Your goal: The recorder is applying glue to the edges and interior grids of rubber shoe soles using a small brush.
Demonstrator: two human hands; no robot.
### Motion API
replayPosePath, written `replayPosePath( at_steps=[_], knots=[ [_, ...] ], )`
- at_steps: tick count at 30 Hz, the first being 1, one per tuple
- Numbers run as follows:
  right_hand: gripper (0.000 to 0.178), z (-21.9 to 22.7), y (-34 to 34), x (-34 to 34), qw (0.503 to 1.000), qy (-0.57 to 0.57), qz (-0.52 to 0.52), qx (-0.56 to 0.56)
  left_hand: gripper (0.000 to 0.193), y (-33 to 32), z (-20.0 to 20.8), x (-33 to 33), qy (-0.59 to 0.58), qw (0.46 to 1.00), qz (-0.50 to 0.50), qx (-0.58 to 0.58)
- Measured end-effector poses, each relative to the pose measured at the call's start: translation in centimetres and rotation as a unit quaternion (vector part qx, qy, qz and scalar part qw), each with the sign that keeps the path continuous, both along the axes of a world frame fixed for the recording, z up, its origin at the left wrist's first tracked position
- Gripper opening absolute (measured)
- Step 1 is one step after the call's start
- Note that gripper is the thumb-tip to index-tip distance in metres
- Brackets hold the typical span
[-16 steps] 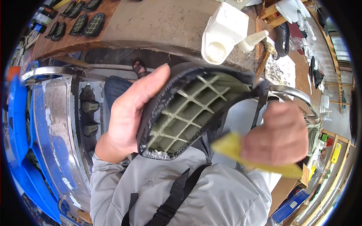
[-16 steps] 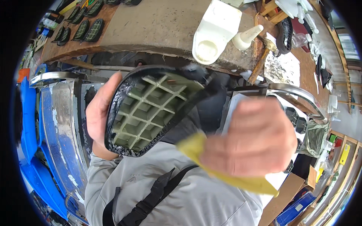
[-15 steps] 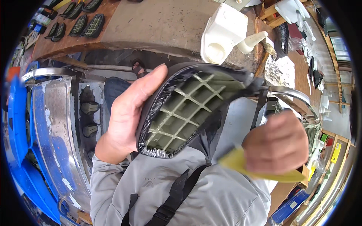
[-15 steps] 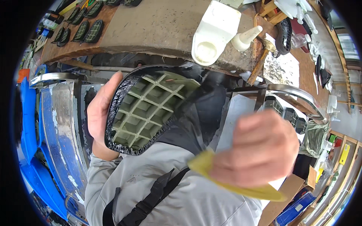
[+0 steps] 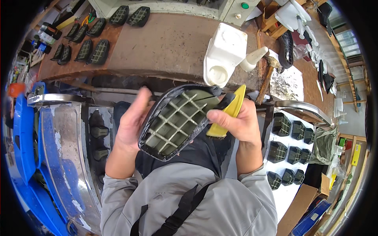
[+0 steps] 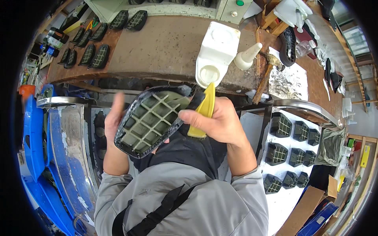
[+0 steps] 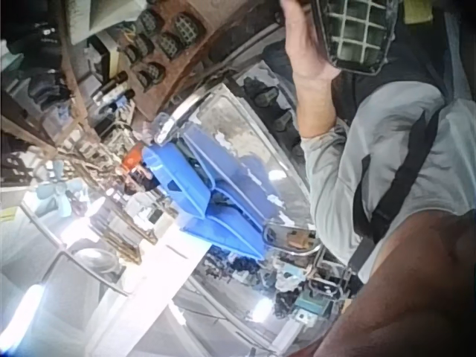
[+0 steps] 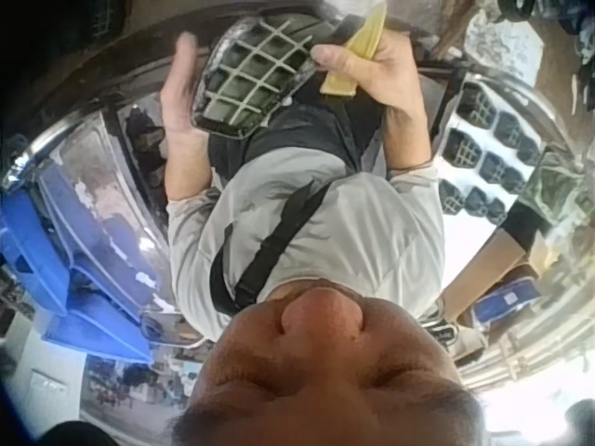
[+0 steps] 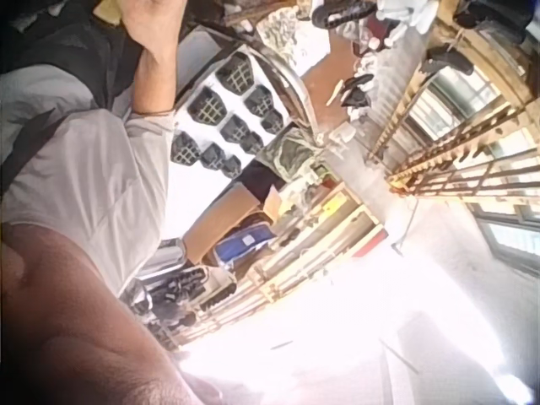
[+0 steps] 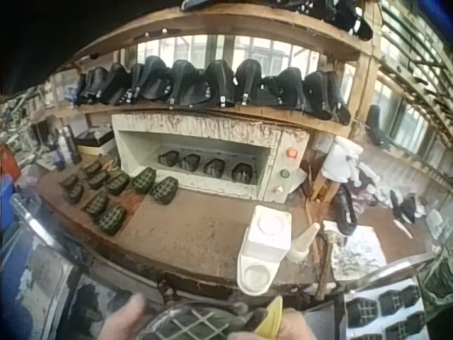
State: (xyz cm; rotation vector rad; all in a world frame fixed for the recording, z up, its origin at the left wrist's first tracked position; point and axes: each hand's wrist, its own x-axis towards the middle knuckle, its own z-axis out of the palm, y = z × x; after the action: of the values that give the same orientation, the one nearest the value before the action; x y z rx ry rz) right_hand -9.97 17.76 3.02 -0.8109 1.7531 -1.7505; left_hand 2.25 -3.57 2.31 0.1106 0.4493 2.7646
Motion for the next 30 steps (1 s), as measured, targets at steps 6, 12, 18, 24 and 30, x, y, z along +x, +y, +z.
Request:
replayPosePath(
  at_steps=[6,12,18,24,30],
  knots=[
    [0.022,-0.7,-4.1,1.5,0.973,-0.209,-0.084,-0.052,0.124,3.2,-4.1,-3.3,0.189,0.784,0.489,-0.333],
    [0.020,0.8,-0.4,2.7,0.986,-0.120,0.110,-0.028,0.098,3.5,-2.1,-4.2,0.105,0.858,0.493,-0.100],
    [0.022,4.3,-1.5,0.7,0.893,0.382,0.042,-0.235,0.099,3.7,-0.6,-3.0,0.071,0.910,0.403,-0.072],
    [0.012,3.7,-1.5,2.2,0.830,0.511,0.020,-0.223,0.076,4.2,1.7,-1.5,0.034,0.905,0.388,-0.172],
    [0.012,4.8,-0.9,1.6,0.847,0.496,0.078,-0.171,0.062,4.0,2.2,-1.7,0.076,0.938,0.334,-0.054]
  ],
)
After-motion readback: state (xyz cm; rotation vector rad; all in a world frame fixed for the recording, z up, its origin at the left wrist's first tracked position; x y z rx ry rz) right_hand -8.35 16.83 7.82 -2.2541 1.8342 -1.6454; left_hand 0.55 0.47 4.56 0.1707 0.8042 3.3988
